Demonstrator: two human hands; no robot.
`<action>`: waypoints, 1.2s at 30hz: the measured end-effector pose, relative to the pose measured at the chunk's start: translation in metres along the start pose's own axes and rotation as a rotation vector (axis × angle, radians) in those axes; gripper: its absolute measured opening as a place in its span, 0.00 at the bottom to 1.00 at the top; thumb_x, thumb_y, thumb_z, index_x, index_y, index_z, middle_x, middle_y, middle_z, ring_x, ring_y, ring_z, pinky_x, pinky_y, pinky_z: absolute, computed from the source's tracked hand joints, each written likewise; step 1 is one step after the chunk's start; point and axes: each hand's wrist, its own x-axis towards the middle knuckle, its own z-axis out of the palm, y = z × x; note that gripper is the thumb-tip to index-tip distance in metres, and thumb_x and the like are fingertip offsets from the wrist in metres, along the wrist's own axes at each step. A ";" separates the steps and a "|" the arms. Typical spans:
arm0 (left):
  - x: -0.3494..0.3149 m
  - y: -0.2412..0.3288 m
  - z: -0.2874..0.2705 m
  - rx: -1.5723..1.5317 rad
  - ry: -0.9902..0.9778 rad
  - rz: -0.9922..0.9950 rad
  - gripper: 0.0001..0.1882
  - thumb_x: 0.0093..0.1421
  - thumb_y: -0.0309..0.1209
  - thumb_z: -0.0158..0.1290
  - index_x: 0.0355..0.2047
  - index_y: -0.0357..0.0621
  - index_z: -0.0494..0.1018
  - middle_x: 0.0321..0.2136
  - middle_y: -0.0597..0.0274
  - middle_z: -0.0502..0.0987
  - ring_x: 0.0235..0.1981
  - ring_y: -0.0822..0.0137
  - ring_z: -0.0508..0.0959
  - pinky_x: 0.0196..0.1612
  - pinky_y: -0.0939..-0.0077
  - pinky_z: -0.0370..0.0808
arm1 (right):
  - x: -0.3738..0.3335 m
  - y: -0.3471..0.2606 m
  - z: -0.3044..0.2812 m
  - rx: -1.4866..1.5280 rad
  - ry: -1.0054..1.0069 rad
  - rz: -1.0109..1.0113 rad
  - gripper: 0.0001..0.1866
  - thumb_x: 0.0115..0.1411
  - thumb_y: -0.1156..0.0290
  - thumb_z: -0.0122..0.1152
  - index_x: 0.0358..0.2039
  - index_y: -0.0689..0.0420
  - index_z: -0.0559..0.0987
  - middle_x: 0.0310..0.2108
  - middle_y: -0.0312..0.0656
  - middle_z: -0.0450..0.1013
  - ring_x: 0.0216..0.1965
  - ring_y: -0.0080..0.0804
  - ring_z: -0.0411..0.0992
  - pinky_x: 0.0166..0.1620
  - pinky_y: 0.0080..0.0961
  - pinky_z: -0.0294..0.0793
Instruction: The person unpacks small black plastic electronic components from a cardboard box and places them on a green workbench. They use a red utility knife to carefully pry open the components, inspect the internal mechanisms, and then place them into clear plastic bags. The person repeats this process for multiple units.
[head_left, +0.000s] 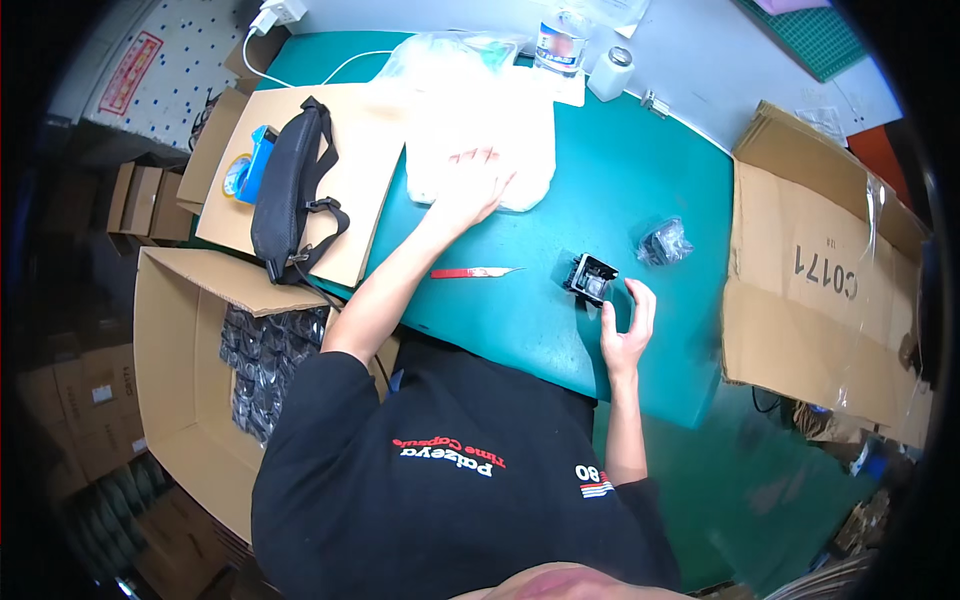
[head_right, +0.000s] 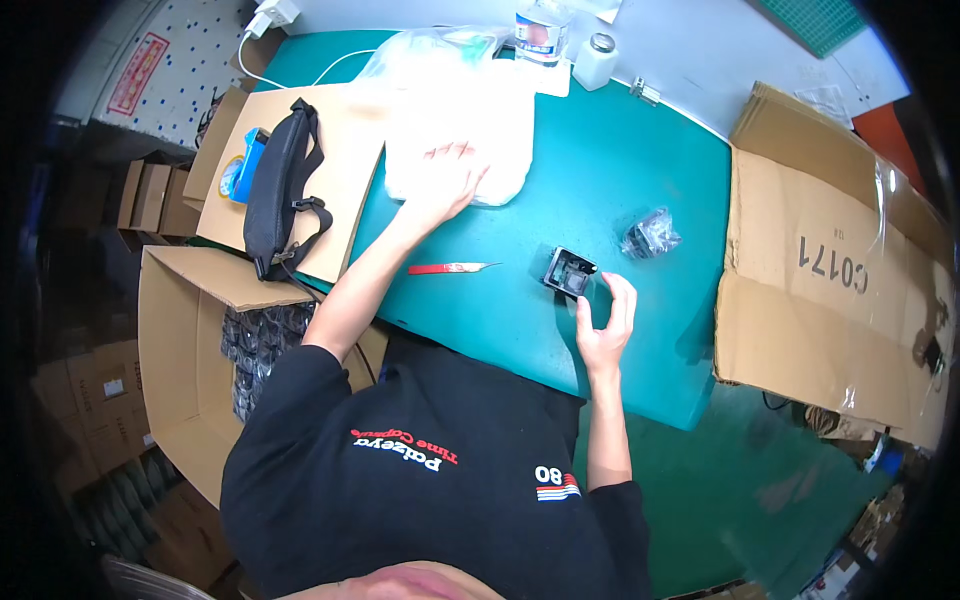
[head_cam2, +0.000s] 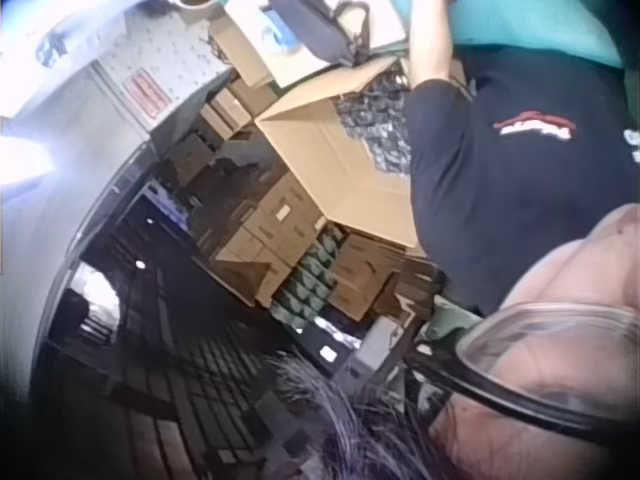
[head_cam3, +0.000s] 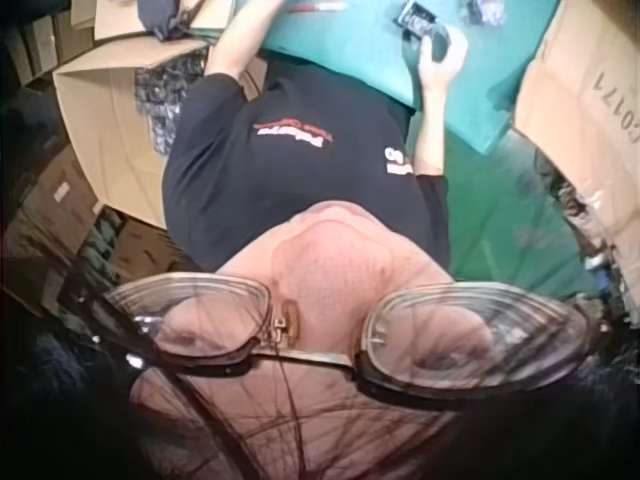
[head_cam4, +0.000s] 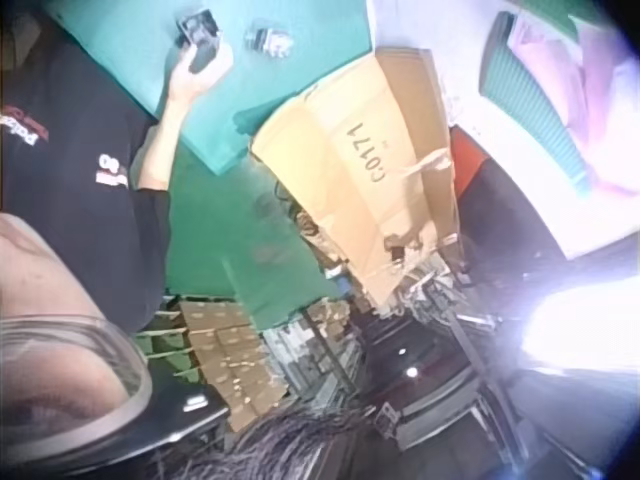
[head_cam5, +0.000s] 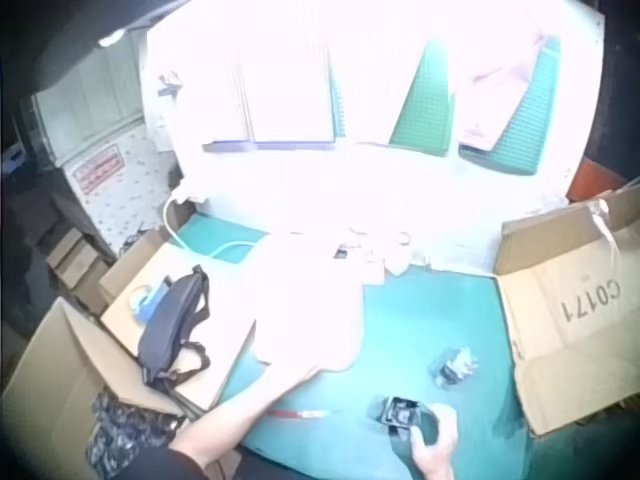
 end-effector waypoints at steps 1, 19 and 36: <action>0.000 0.005 -0.002 0.002 -0.012 -0.007 0.27 0.71 0.51 0.46 0.60 0.45 0.73 0.58 0.47 0.75 0.60 0.49 0.75 0.64 0.49 0.67 | -0.001 0.003 -0.003 -0.008 0.004 -0.002 0.23 0.56 0.76 0.68 0.54 0.61 0.77 0.52 0.52 0.74 0.54 0.49 0.73 0.59 0.40 0.71; 0.010 -0.013 0.002 0.013 -0.003 0.046 0.21 0.70 0.47 0.47 0.54 0.48 0.76 0.50 0.48 0.79 0.51 0.48 0.80 0.51 0.49 0.77 | 0.011 -0.003 0.010 0.087 0.043 0.011 0.19 0.57 0.74 0.67 0.49 0.62 0.78 0.47 0.53 0.73 0.50 0.50 0.74 0.55 0.40 0.73; 0.006 0.000 -0.006 -0.061 0.244 0.235 0.20 0.65 0.36 0.55 0.54 0.36 0.74 0.48 0.49 0.79 0.52 0.49 0.77 0.56 0.52 0.72 | 0.009 -0.008 0.011 0.126 0.115 0.044 0.18 0.56 0.76 0.67 0.48 0.62 0.78 0.45 0.51 0.74 0.47 0.48 0.75 0.52 0.38 0.74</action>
